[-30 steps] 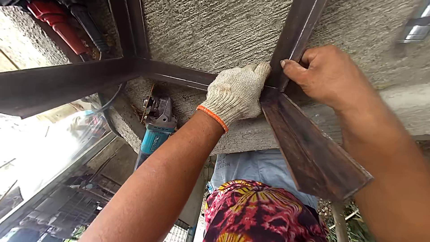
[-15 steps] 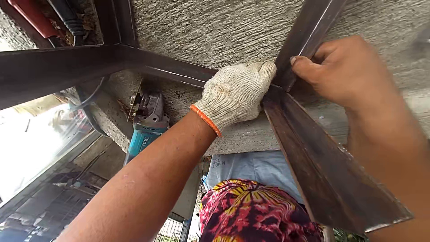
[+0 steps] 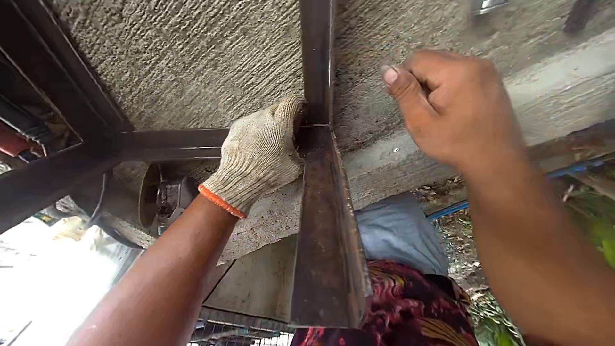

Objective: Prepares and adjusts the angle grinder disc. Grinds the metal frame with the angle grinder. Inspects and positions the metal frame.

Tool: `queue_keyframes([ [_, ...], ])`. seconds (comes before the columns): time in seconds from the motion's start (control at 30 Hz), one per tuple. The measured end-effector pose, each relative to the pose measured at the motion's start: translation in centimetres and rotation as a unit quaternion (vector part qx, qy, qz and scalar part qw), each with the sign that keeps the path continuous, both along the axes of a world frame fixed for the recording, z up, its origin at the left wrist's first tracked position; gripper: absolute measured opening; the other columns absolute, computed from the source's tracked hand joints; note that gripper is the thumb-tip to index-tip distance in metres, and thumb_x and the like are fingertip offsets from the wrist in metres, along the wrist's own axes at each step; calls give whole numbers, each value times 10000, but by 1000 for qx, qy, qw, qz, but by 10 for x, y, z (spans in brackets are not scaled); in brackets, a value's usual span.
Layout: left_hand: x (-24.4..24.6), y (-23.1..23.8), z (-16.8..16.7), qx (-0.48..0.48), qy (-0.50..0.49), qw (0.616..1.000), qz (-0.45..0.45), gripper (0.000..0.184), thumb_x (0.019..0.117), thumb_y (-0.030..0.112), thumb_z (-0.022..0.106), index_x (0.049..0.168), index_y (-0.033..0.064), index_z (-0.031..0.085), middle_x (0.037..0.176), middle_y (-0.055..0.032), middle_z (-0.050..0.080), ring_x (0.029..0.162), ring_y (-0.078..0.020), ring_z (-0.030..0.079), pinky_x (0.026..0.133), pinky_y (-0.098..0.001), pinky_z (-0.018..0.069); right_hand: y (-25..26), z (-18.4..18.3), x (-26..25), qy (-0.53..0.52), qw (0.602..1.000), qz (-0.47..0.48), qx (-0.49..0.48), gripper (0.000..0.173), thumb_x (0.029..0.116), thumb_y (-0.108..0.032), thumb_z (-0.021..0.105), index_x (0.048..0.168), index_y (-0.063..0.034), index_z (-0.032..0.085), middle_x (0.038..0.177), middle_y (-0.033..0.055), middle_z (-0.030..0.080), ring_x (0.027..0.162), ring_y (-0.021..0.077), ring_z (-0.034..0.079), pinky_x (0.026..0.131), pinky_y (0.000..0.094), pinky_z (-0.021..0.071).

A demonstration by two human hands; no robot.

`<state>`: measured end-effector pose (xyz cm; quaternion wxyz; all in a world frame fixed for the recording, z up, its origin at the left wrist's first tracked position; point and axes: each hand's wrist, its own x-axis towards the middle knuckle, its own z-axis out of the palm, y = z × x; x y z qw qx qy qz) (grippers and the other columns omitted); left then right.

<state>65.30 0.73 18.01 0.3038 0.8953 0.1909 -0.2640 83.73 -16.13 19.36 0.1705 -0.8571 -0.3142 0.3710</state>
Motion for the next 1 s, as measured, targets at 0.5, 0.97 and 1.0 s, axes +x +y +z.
queue_keyframes([
  [0.5, -70, 3, -67, 51, -31, 998, -19, 327, 957, 417, 533, 1244, 263, 574, 917, 50, 621, 788, -143, 623, 593, -399, 491, -30, 51, -126, 104, 913, -92, 385, 483, 1057, -324, 567, 1362, 51, 580, 1101, 164, 708, 949, 137, 686, 831, 224, 559],
  [0.97, 1, 6, 0, -34, 33, 999, -9, 490, 682, 265, 795, 1131, 181, 620, 906, -59, 678, 766, -292, 683, 564, -504, 508, -62, -12, -68, -243, 961, 99, 81, 455, 1087, -352, 410, 1142, -41, 737, 1110, 206, 727, 1059, 414, 665, 911, 572, 475],
  [1.0, 1, 6, -1, -34, 27, 999, -10, 479, 690, 274, 788, 1128, 184, 617, 897, -54, 674, 759, -285, 682, 558, -496, 506, -58, -12, -69, -244, 961, 114, 62, 458, 1090, -360, 406, 1138, -53, 742, 1120, 196, 732, 1059, 410, 674, 896, 576, 478],
])
